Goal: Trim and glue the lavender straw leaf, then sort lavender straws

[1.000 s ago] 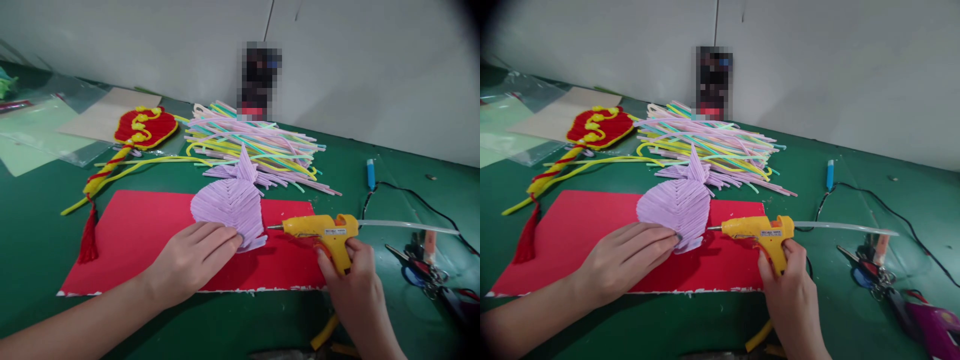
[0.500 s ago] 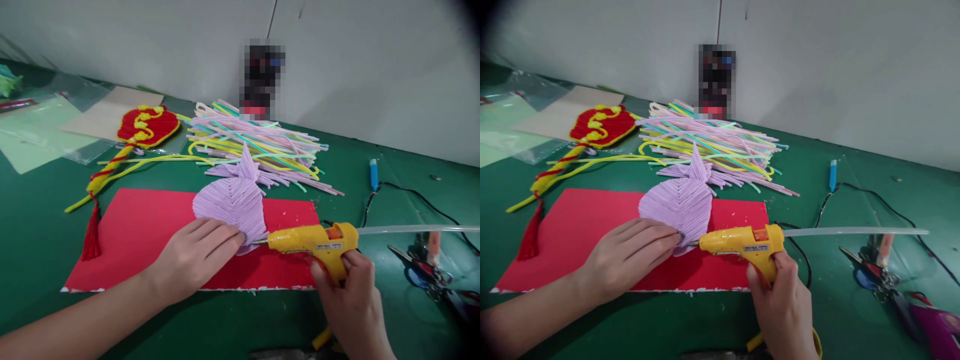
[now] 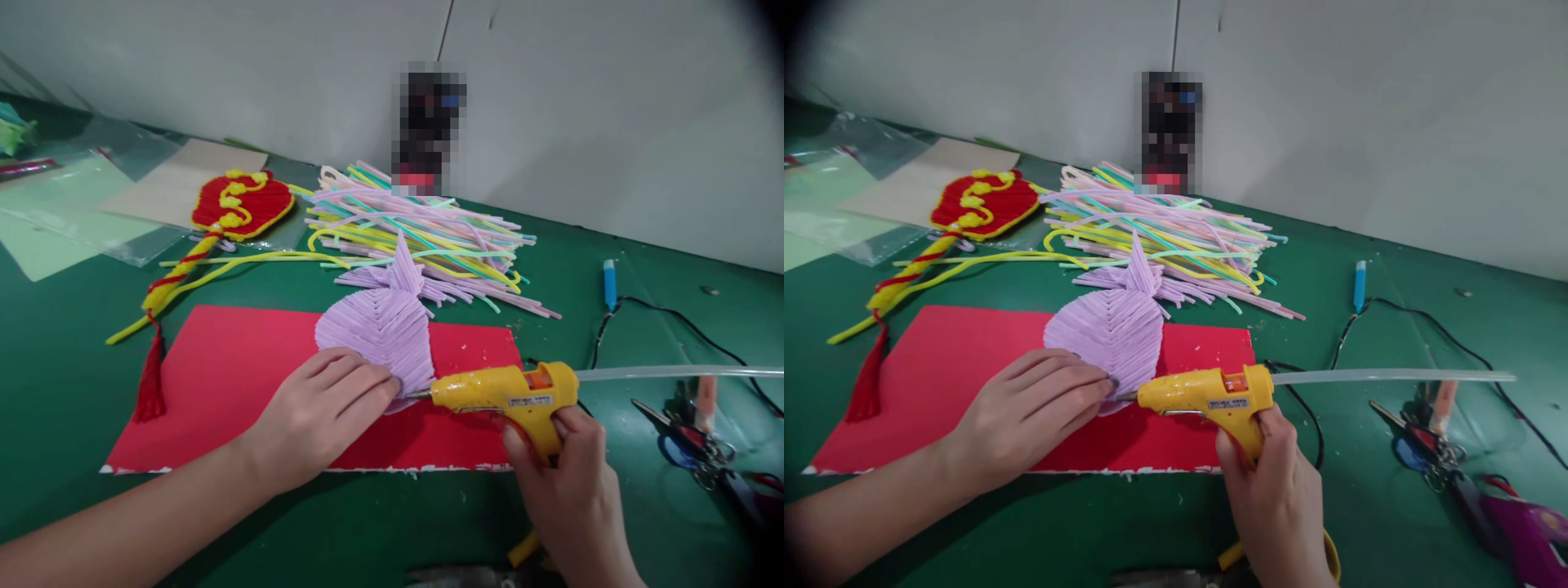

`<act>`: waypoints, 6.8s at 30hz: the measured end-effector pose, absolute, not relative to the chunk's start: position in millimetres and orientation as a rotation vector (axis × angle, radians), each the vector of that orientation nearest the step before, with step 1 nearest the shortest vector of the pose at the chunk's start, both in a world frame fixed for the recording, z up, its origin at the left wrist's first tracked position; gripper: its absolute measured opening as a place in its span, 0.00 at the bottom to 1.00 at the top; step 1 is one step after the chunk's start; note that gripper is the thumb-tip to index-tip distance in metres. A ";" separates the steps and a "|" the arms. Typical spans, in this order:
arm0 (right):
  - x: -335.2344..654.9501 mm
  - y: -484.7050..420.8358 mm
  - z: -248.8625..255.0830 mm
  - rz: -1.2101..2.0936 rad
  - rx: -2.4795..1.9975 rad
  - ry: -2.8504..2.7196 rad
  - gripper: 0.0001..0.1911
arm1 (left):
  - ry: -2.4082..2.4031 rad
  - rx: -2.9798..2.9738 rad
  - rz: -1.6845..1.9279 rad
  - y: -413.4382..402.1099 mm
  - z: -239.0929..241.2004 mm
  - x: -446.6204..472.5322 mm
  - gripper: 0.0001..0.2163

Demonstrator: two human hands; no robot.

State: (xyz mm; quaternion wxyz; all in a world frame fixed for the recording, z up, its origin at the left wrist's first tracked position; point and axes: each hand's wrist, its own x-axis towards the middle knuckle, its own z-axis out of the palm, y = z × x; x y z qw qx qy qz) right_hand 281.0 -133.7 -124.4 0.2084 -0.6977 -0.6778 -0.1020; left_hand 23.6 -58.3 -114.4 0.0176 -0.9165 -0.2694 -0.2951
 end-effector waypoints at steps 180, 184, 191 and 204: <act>230.5 -114.1 -118.2 0.164 -1.678 -2.011 0.12 | -1.167 -3.295 -0.730 -60.7 -119.6 22.0 0.09; 228.3 -110.9 -112.6 0.240 -1.674 -1.960 0.14 | -1.165 -3.297 -0.728 -60.8 -118.1 22.7 0.08; 223.5 -112.0 -111.8 0.301 -1.619 -2.124 0.15 | -1.154 -3.272 -0.762 -60.7 -117.9 23.1 0.08; 223.9 -111.6 -114.7 0.310 -1.628 -2.136 0.14 | -1.152 -3.280 -0.757 -61.3 -118.9 21.6 0.08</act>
